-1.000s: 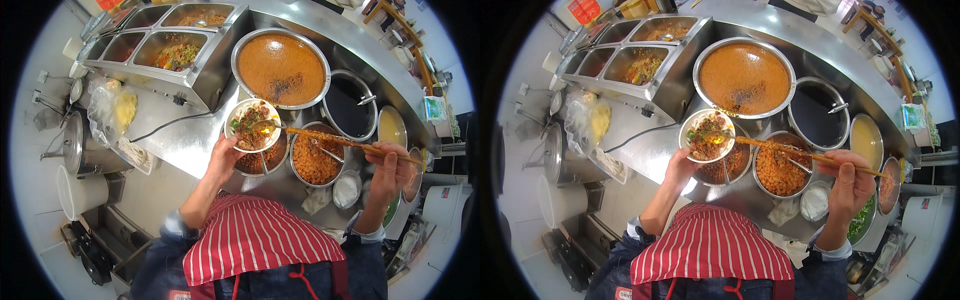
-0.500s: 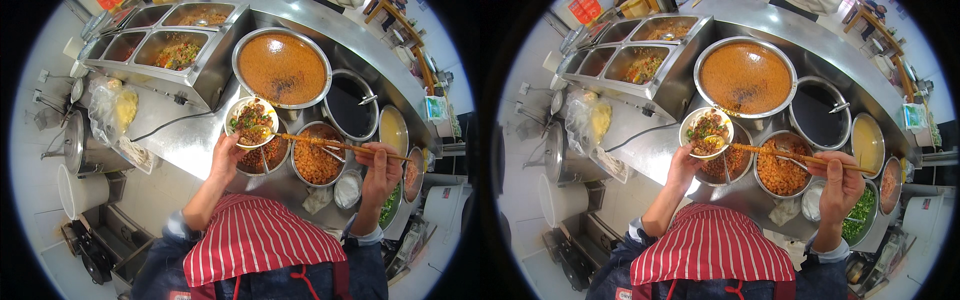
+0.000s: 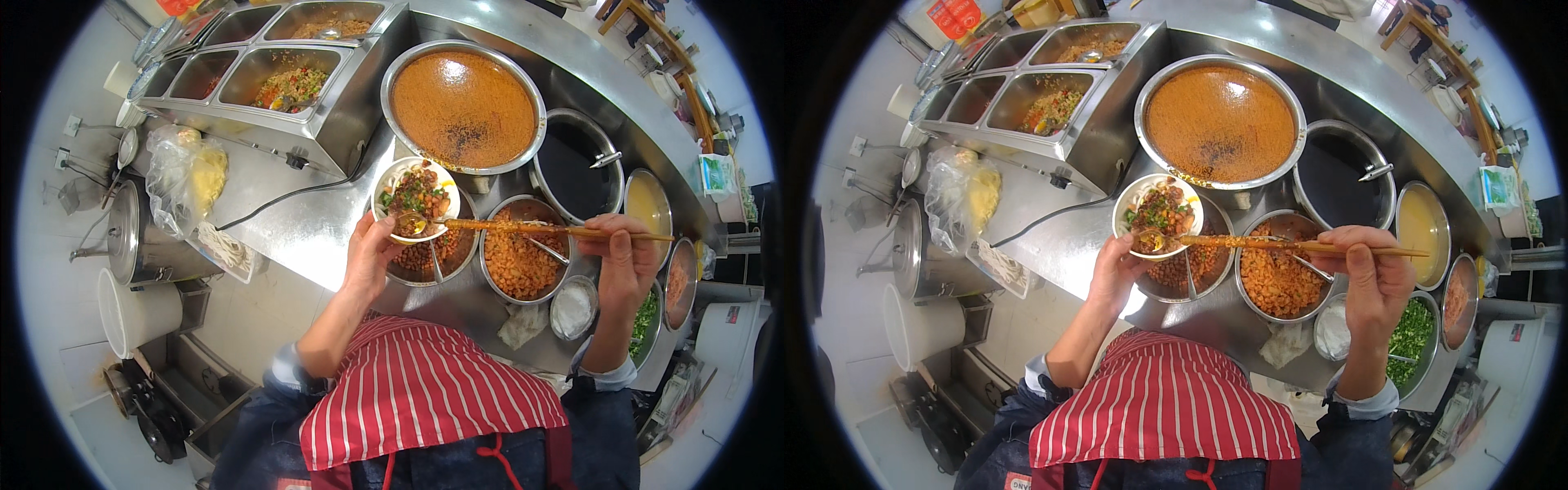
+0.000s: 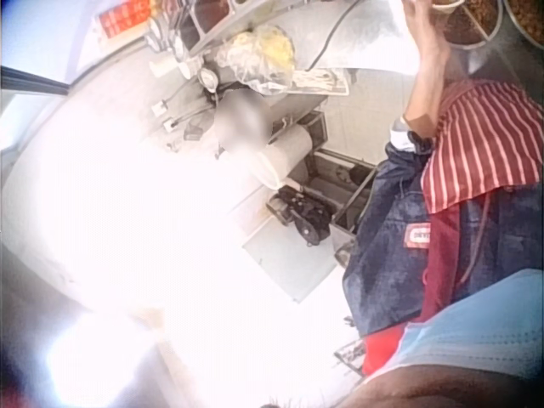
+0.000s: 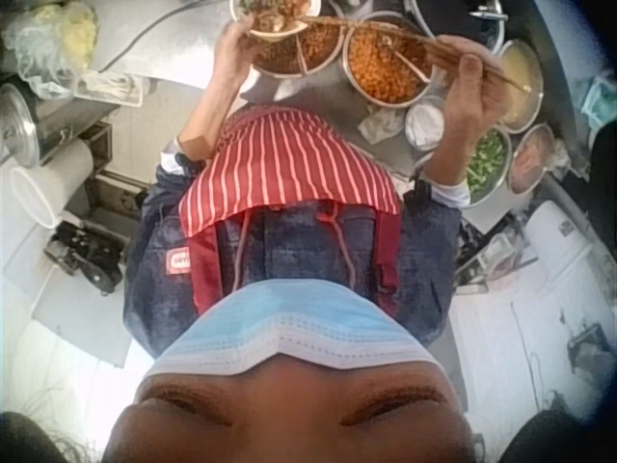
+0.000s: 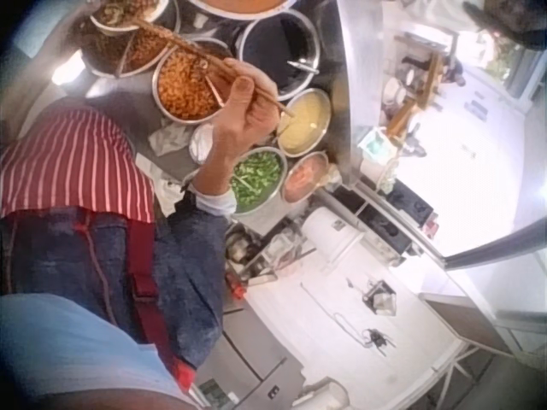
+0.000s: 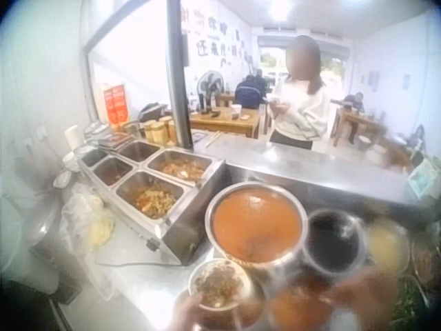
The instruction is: The person assembles a noodle bowl by adding noodles, chopped greens, minced meat, broth, and various sauces and toppings from multiple containers. They then place the bowl into a plastic bag and tie it closed.
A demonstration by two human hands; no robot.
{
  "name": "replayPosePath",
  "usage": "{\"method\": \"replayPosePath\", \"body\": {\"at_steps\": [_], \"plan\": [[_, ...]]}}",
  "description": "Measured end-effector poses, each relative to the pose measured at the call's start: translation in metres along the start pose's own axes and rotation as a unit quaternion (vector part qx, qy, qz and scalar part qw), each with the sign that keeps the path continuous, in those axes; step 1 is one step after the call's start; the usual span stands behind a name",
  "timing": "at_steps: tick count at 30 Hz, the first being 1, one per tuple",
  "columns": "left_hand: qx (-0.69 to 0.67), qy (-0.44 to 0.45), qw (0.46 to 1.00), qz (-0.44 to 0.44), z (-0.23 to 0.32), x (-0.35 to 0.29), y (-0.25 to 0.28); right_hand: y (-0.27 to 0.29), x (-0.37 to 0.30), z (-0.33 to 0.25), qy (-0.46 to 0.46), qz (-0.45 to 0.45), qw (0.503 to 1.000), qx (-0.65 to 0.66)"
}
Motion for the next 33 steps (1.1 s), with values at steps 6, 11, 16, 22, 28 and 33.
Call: {"method": "replayPosePath", "body": {"at_steps": [6,11,16,22,28,33], "plan": [[-0.035,-0.012,0.999,-0.026,-0.004,-0.002,0.003,0.004,0.004,0.000,0.024,0.049,0.999,-0.002],[-0.031,-0.008,0.998,-0.049,-0.005,-0.002,0.003,-0.004,0.004,0.005,0.022,0.042,0.999,-0.026],[-0.016,-0.001,0.998,-0.069,-0.004,-0.002,0.002,-0.007,0.006,0.003,0.037,-0.003,0.999,-0.033],[-0.023,0.011,0.995,-0.092,0.001,-0.003,0.002,0.001,0.009,0.004,0.015,-0.006,1.000,0.005],[0.001,0.006,0.995,-0.101,0.003,-0.005,0.001,-0.002,0.007,0.002,0.014,0.004,1.000,-0.010],[0.005,0.005,0.995,-0.102,0.000,-0.006,0.001,-0.005,0.009,0.001,0.018,-0.018,1.000,-0.009]]}}
Point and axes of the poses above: each hand's wrist, its own x-axis towards the middle knuckle, its own y-axis out of the back of the hand, z = x × y, the point moved 2 cm from there along x, towards the middle knuckle, and after that the axes turned 3 degrees about -y, right-handed, at the moved point
